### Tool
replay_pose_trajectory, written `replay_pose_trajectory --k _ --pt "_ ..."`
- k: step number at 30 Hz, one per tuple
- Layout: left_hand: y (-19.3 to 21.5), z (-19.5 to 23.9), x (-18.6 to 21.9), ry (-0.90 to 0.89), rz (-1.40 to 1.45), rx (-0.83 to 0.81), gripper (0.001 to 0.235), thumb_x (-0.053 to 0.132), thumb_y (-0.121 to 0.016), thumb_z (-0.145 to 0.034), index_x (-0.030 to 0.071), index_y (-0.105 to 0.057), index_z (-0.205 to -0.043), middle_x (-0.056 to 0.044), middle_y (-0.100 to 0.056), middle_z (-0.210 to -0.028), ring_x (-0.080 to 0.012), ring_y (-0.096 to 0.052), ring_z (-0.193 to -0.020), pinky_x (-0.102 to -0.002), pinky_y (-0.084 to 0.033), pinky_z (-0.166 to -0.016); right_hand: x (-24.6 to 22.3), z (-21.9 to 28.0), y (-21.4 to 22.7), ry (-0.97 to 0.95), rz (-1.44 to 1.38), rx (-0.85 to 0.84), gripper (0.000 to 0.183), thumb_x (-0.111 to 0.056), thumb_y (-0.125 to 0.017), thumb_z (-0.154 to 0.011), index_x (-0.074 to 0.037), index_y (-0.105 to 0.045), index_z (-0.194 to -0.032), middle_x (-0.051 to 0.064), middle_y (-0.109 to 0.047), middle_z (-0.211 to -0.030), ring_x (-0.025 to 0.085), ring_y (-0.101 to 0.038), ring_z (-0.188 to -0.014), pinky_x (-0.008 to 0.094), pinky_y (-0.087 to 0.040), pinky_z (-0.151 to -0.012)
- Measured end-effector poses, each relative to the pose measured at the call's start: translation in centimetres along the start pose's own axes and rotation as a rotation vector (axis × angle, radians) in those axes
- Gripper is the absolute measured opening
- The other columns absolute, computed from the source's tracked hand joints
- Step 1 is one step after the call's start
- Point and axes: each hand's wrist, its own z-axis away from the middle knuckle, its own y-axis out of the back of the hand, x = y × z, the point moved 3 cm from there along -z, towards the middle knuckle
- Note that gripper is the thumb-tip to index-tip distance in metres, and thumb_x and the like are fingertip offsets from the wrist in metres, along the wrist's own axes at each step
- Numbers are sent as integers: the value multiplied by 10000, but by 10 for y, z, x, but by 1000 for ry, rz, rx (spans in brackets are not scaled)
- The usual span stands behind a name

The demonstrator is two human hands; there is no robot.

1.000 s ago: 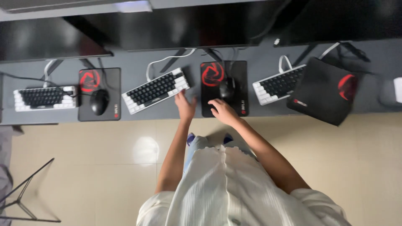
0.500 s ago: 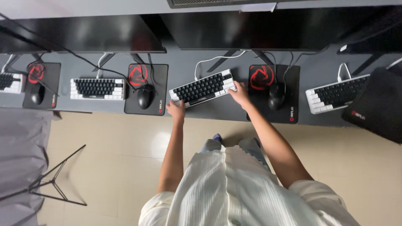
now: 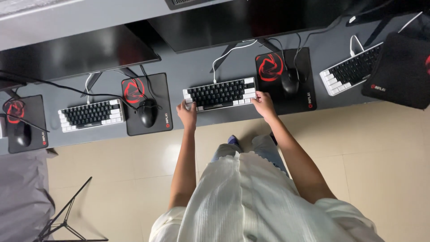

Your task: The person walks between several computer desks in a row, placing black mousepads with red logos on each surface. They then position a computer mouse on each mousepad and adjust the placement of the keyboards to align with the new setup.

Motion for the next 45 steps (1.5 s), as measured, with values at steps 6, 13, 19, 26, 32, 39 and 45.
replay_pose_trajectory --k 6,13,19,26,32,39,45 --pt "-14 -2 11 -90 57 -49 541 273 -788 -866 -10 -644 -1304 -209 -575 -1282 -392 -596 -1155 -447 -493 -982 20 -1 12 -9 -22 70 382 -173 -743 -911 -12 -658 -1247 131 -649 -1180 219 -698 -1042 331 -564 -884" --pt "-13 -5 8 -18 68 -103 545 277 -758 -878 3 -623 -1330 -194 -560 -1300 -364 -609 -1134 -428 -498 -975 30 1 11 -5 -28 90 419 -161 -753 -893 -7 -650 -1268 134 -674 -1200 228 -679 -1100 342 -539 -935" --pt "-14 -4 3 -34 58 -101 500 244 -736 -904 14 -635 -1336 -197 -565 -1295 -366 -598 -1151 -429 -494 -992 23 3 13 -9 -75 66 450 -156 -734 -906 -9 -610 -1313 123 -648 -1245 222 -659 -1135 341 -537 -940" --pt "-17 0 2 -52 49 -92 553 232 -756 -892 12 -588 -1372 -208 -554 -1275 -377 -589 -1129 -442 -488 -991 25 2 11 -31 -107 66 448 -156 -732 -914 -18 -611 -1323 100 -648 -1245 202 -661 -1133 323 -539 -938" --pt "-17 5 -3 -41 61 -103 561 228 -750 -894 12 -575 -1382 -223 -538 -1307 -382 -587 -1131 -439 -489 -989 28 6 12 -21 -88 86 467 -159 -737 -912 -31 -605 -1341 105 -622 -1254 209 -654 -1135 324 -542 -927" --pt "-19 9 0 -28 36 -104 617 248 -755 -888 24 -537 -1419 -235 -516 -1361 -407 -535 -1201 -476 -448 -1045 39 5 10 18 -93 77 497 -147 -734 -923 -33 -580 -1381 125 -589 -1296 228 -630 -1180 341 -531 -952" --pt "-19 43 66 -378 -114 134 735 192 -786 -829 -16 -439 -1443 -273 -447 -1427 -473 -397 -1257 -556 -364 -1049 15 18 22 45 -53 89 508 -137 -711 -925 -37 -545 -1395 140 -555 -1338 246 -636 -1140 346 -568 -898"
